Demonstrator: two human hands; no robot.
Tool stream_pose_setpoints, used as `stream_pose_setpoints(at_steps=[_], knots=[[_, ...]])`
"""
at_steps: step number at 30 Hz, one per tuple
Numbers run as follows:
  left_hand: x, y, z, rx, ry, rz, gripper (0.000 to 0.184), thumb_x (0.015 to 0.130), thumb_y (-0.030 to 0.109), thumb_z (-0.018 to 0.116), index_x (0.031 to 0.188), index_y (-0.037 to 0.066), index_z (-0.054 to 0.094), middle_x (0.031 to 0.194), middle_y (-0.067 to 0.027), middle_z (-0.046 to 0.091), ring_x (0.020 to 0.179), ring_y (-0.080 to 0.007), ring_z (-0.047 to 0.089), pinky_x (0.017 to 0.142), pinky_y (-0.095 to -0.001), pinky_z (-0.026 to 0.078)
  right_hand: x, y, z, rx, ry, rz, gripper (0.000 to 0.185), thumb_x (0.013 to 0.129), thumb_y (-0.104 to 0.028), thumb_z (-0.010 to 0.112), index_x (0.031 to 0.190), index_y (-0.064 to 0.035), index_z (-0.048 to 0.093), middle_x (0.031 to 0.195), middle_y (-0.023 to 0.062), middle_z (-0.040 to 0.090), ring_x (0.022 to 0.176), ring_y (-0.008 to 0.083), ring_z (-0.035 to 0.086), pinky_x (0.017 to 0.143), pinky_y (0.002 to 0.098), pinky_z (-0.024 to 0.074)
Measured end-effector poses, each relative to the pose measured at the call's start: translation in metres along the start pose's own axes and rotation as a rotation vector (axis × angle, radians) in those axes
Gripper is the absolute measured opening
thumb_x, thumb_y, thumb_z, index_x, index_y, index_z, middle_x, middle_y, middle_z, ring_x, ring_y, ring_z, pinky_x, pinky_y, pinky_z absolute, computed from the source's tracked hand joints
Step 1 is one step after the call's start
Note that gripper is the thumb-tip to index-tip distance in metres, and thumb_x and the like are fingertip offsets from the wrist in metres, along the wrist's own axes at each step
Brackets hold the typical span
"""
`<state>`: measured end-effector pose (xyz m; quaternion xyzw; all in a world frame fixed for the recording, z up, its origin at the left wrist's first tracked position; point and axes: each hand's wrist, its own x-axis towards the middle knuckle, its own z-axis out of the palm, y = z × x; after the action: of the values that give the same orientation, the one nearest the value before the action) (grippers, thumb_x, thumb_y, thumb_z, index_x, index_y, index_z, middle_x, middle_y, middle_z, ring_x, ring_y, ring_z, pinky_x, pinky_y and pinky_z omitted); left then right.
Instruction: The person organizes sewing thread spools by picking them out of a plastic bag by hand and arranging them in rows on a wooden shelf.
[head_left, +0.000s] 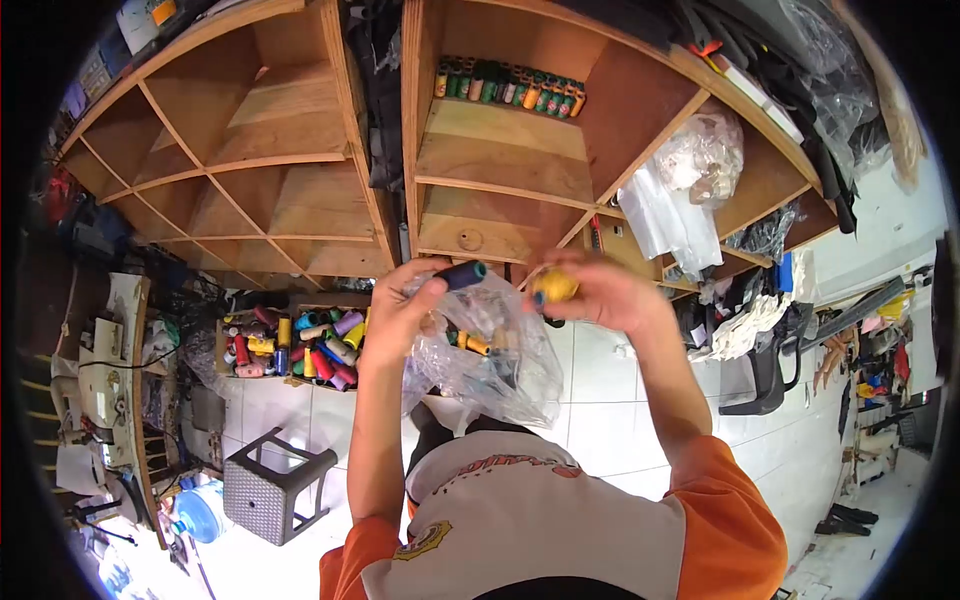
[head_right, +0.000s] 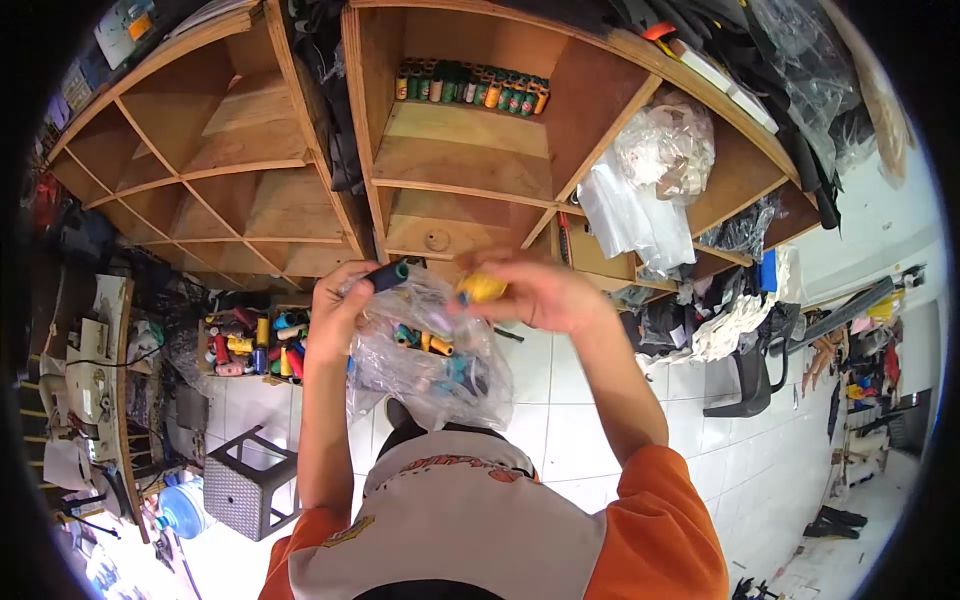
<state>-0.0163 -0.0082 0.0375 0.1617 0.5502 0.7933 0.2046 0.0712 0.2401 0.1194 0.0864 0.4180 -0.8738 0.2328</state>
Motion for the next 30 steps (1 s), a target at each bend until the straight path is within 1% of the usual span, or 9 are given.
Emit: stream_pose_setpoints(at_steps=[4,7,9,12,15,21,24,27,30], knots=[[0.002,-0.011,-0.011,-0.129,0.039,-0.136,0.04,0.078,0.033,0.069,0.1,0.001,0.061,0.065,0.0022,0.052,0.042,-0.0035,0.043,0.037,-0.019,0.035,0.017,-0.053,-0.02,-0.223,0.36,-0.267,0.037,0.086,-0.002,0.045,0.12,0.0083,0.035,0.113,0.0229,0.048,0.108,0.0365,0.053,0.086,0.0337,0.0518],[0.007,-0.016,-0.012,-0.053,0.069,-0.1,0.036,0.079,0.028,0.069,0.1,-0.001,0.06,0.066,0.0007,0.055,0.042,-0.003,0.043,0.037,-0.019,0.035,0.057,-0.092,-0.069,-0.469,0.598,-0.427,0.04,0.083,0.002,0.045,0.121,0.0077,0.034,0.112,0.0212,0.048,0.107,0.0373,0.053,0.084,0.0345,0.0526],[0.009,-0.023,-0.013,-0.066,0.084,-0.117,0.034,0.079,0.025,0.069,0.1,-0.001,0.06,0.068,-0.0001,0.057,0.043,-0.0032,0.044,0.038,-0.0187,0.035,0.092,-0.112,-0.109,-0.82,0.829,-0.557,0.039,0.082,-0.007,0.053,0.117,0.0036,0.041,0.112,0.0225,0.052,0.1,0.034,0.059,0.08,0.0335,0.0531],[0.011,-0.035,-0.019,-0.063,0.091,-0.163,0.034,0.079,0.024,0.069,0.1,-0.001,0.06,0.068,0.0001,0.057,0.043,-0.0035,0.044,0.038,-0.0184,0.035,0.13,-0.147,-0.144,-1.906,1.236,-0.484,0.036,0.073,-0.021,0.064,0.096,0.0062,0.058,0.092,0.0243,0.062,0.088,0.0332,0.063,0.077,0.0372,0.0519],[0.012,-0.047,-0.025,-0.046,0.115,-0.147,0.032,0.079,0.023,0.069,0.099,-0.001,0.061,0.066,0.0005,0.056,0.045,-0.0035,0.045,0.039,-0.0181,0.036,0.171,-0.175,-0.207,-1.9,1.33,-0.477,0.029,0.068,-0.025,0.066,0.08,0.0004,0.065,0.083,0.0229,0.062,0.083,0.0332,0.062,0.076,0.0396,0.0505],[0.005,-0.068,-0.044,-0.103,0.154,-0.14,0.032,0.079,0.022,0.07,0.098,-0.001,0.061,0.067,0.0016,0.056,0.049,-0.0026,0.045,0.043,-0.0171,0.035,0.223,-0.217,-0.264,-2.033,1.394,-0.2,0.022,0.07,-0.014,0.062,0.086,0.001,0.064,0.09,0.0243,0.062,0.087,0.0369,0.062,0.076,0.0414,0.0519],[0.003,-0.075,-0.05,-0.046,0.192,-0.14,0.032,0.079,0.023,0.07,0.098,-0.001,0.061,0.067,0.0022,0.055,0.049,-0.0021,0.043,0.043,-0.017,0.034,0.229,-0.217,-0.271,-1.99,1.399,-0.254,0.018,0.069,-0.013,0.062,0.082,0.0002,0.065,0.088,0.0239,0.063,0.085,0.0352,0.063,0.076,0.04,0.0519],[0.003,-0.071,-0.053,-0.067,0.183,-0.185,0.032,0.079,0.023,0.07,0.098,-0.001,0.061,0.067,0.0019,0.056,0.05,-0.0023,0.044,0.043,-0.0171,0.034,0.232,-0.218,-0.274,-2.021,1.369,-0.299,0.029,0.068,-0.028,0.063,0.08,-0.0021,0.068,0.084,0.0208,0.064,0.084,0.0309,0.064,0.075,0.0386,0.0512],[0.005,-0.073,-0.055,-0.029,0.167,-0.192,0.033,0.079,0.023,0.07,0.099,-0.001,0.061,0.068,0.0012,0.057,0.05,-0.0026,0.045,0.043,-0.0171,0.035,0.231,-0.217,-0.266,-2.024,1.384,-0.144,0.029,0.068,-0.019,0.067,0.088,0.003,0.065,0.092,0.0238,0.063,0.086,0.0352,0.063,0.075,0.0392,0.0519]])
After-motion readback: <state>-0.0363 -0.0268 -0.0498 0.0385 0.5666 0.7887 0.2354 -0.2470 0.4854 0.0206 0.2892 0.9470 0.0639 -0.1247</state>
